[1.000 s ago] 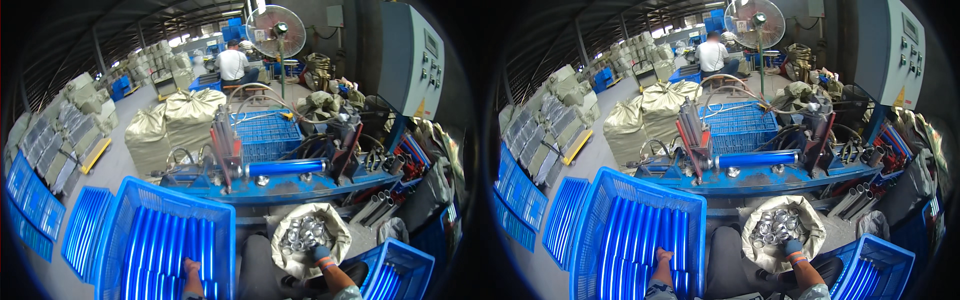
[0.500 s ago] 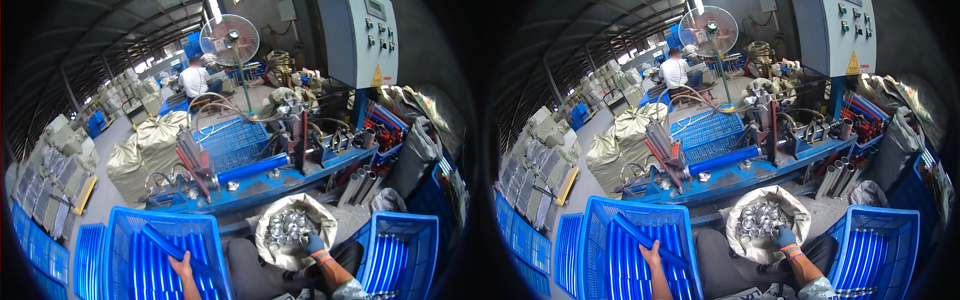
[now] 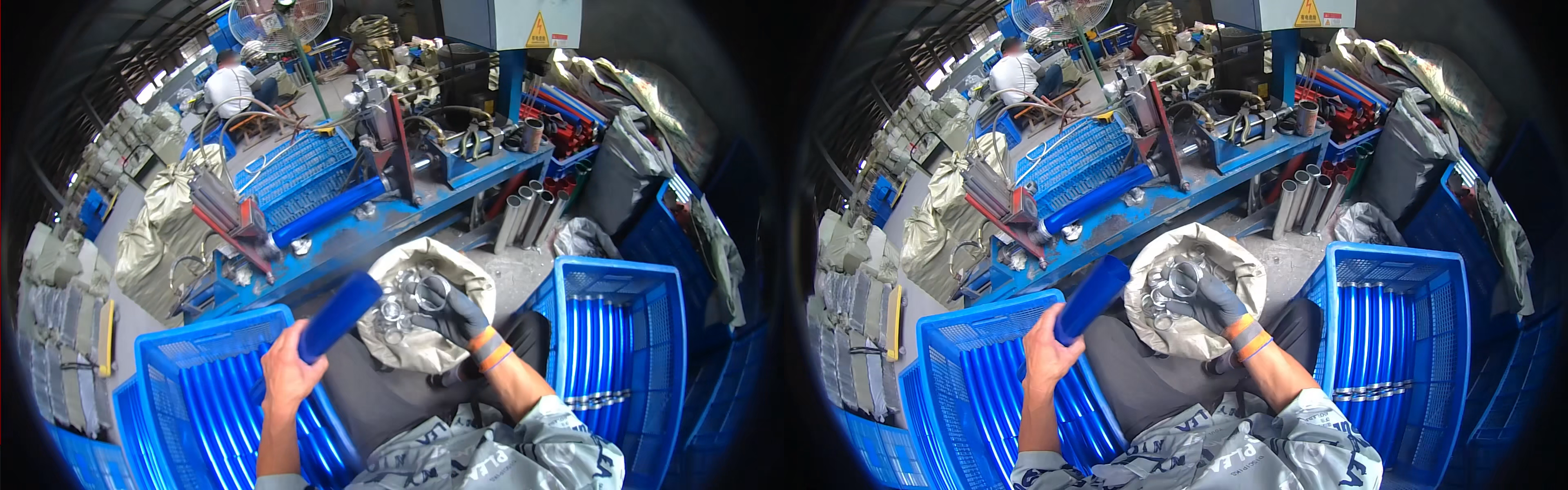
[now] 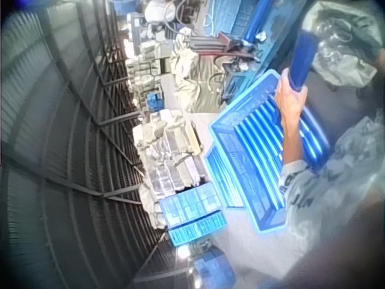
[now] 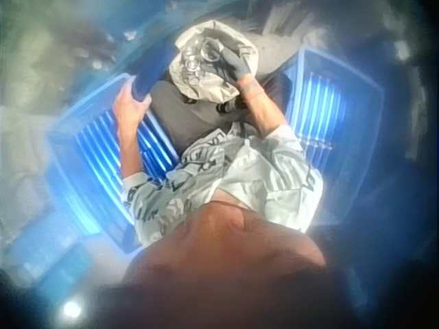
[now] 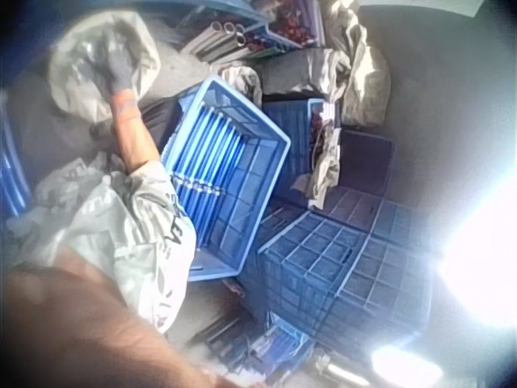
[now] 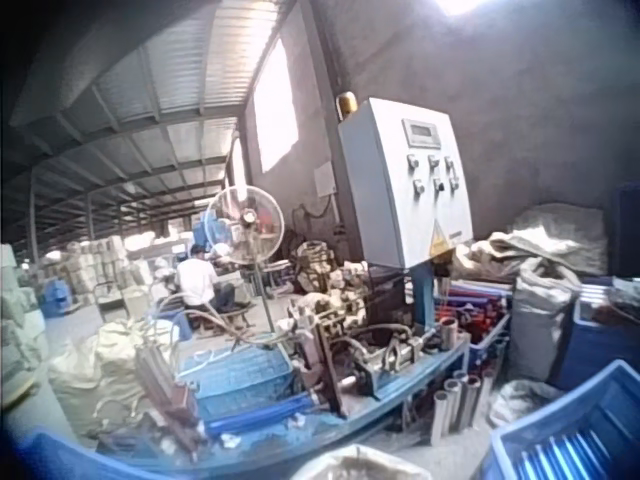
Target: Assembling metal rings onto the ends of blue pipes.
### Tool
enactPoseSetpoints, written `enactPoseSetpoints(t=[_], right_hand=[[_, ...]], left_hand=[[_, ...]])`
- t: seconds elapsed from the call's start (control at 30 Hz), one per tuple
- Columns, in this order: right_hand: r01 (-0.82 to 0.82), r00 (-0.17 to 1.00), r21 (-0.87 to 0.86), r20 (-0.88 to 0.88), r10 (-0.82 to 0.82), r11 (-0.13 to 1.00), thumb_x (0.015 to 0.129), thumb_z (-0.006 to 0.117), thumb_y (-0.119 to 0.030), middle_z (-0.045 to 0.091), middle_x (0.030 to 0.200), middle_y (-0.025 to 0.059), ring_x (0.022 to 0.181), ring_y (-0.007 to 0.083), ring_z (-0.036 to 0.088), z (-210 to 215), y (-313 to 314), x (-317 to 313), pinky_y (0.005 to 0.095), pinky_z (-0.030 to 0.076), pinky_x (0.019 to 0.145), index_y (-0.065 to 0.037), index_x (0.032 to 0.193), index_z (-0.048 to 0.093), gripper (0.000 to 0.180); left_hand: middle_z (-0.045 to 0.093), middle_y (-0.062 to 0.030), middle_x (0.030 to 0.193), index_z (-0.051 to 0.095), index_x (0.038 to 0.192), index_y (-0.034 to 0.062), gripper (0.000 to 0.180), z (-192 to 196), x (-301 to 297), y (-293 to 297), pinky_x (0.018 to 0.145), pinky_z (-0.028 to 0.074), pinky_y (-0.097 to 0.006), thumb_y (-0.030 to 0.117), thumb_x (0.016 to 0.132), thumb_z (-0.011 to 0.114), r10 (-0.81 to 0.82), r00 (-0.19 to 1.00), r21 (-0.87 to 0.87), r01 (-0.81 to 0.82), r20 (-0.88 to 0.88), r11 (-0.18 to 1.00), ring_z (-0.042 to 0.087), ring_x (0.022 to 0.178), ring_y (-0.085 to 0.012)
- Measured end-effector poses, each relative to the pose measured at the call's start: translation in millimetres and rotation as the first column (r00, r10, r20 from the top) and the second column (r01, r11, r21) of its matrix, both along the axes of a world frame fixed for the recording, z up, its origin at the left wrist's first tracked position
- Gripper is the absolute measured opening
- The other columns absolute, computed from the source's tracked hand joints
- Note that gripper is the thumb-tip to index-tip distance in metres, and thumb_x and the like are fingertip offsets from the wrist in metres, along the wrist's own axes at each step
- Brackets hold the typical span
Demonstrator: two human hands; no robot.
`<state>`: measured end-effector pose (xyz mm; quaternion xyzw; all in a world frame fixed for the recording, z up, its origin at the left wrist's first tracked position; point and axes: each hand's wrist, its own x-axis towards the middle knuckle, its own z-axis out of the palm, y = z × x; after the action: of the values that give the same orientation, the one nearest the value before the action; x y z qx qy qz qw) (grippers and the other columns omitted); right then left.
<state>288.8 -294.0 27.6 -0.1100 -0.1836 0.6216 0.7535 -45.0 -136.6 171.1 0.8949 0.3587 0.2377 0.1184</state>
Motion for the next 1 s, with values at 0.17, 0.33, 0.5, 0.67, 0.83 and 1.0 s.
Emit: enactPoseSetpoints(t=[0.17, 0.33, 0.5, 0.67, 0.83, 1.0], right_hand=[[0.053, 0.97, -0.015, 0.238, -0.048, 0.998, 0.104, 0.087, -0.051, 0.052, 0.178, 0.012, 0.16, 0.033, 0.058, -4.3, -7.2, 0.2, 0.0569, 0.051, 0.129, -0.012, 0.185, 0.031, 0.106], [0.225, 0.767, -0.098, 0.631, -0.114, 0.969, 0.1, 0.094, -0.019, 0.058, 0.174, 0.0113, 0.154, 0.0204, 0.06, 22.0, -7.7, -2.9, 0.0394, 0.051, 0.127, 0.0, 0.177, 0.046, 0.093], [0.288, 0.588, 0.033, 0.782, -0.204, 0.957, 0.091, 0.096, 0.001, 0.064, 0.164, 0.0135, 0.148, 0.0197, 0.064, 35.9, -16.8, 4.4, 0.0359, 0.051, 0.126, 0.005, 0.175, 0.047, 0.097], [0.236, 0.836, 0.039, 0.502, -0.224, 0.971, 0.096, 0.091, -0.001, 0.061, 0.168, 0.0159, 0.154, 0.0237, 0.06, 35.9, -4.7, 1.1, 0.0395, 0.047, 0.131, 0.005, 0.18, 0.037, 0.099], [0.256, 0.741, -0.024, 0.647, -0.18, 0.966, 0.105, 0.082, -0.014, 0.062, 0.169, 0.0157, 0.154, 0.0245, 0.06, 40.0, -7.9, -6.8, 0.039, 0.047, 0.13, 0.006, 0.172, 0.052, 0.076], [0.347, 0.622, -0.018, 0.752, -0.216, 0.938, 0.104, 0.078, -0.002, 0.067, 0.164, 0.015, 0.148, 0.023, 0.066, 28.2, -4.4, -8.2, 0.0392, 0.051, 0.127, 0.003, 0.166, 0.062, 0.065]], left_hand=[[0.082, -0.0147, 0.118, 0.074, 0.14, 0.0098, 0.068, 7.6, 18.4, -16.7, 0.095, 0.064, -0.049, 0.017, 0.074, 0.09, -0.129, 0.979, -0.032, 0.126, -0.159, 0.992, 0.081, 0.108, -0.0388], [0.08, -0.0134, 0.113, 0.074, 0.137, 0.0105, 0.067, 17.7, 12.6, -23.7, 0.092, 0.064, -0.049, 0.015, 0.072, 0.09, -0.14, 0.98, 0.019, 0.144, -0.14, 0.989, 0.079, 0.105, -0.039], [0.079, -0.0133, 0.111, 0.075, 0.136, 0.01, 0.067, 25.6, 16.0, -14.9, 0.09, 0.063, -0.049, 0.014, 0.071, 0.09, -0.114, 0.984, 0.044, 0.121, -0.134, 0.992, 0.079, 0.103, -0.0385], [0.078, -0.0134, 0.108, 0.075, 0.136, 0.0097, 0.069, 20.5, 19.1, -12.7, 0.089, 0.062, -0.049, 0.015, 0.068, 0.09, -0.157, 0.956, 0.041, 0.173, -0.247, 0.984, 0.077, 0.101, -0.0381], [0.078, -0.0135, 0.11, 0.075, 0.137, 0.009, 0.071, 17.6, 21.9, -12.0, 0.092, 0.062, -0.05, 0.016, 0.068, 0.09, -0.171, 0.945, 0.023, 0.184, -0.278, 0.983, 0.077, 0.102, -0.0379], [0.078, -0.0143, 0.112, 0.075, 0.138, 0.0093, 0.069, 6.7, 24.4, -13.2, 0.093, 0.063, -0.051, 0.017, 0.07, 0.089, -0.172, 0.951, 0.001, 0.178, -0.256, 0.984, 0.077, 0.104, -0.0393]])
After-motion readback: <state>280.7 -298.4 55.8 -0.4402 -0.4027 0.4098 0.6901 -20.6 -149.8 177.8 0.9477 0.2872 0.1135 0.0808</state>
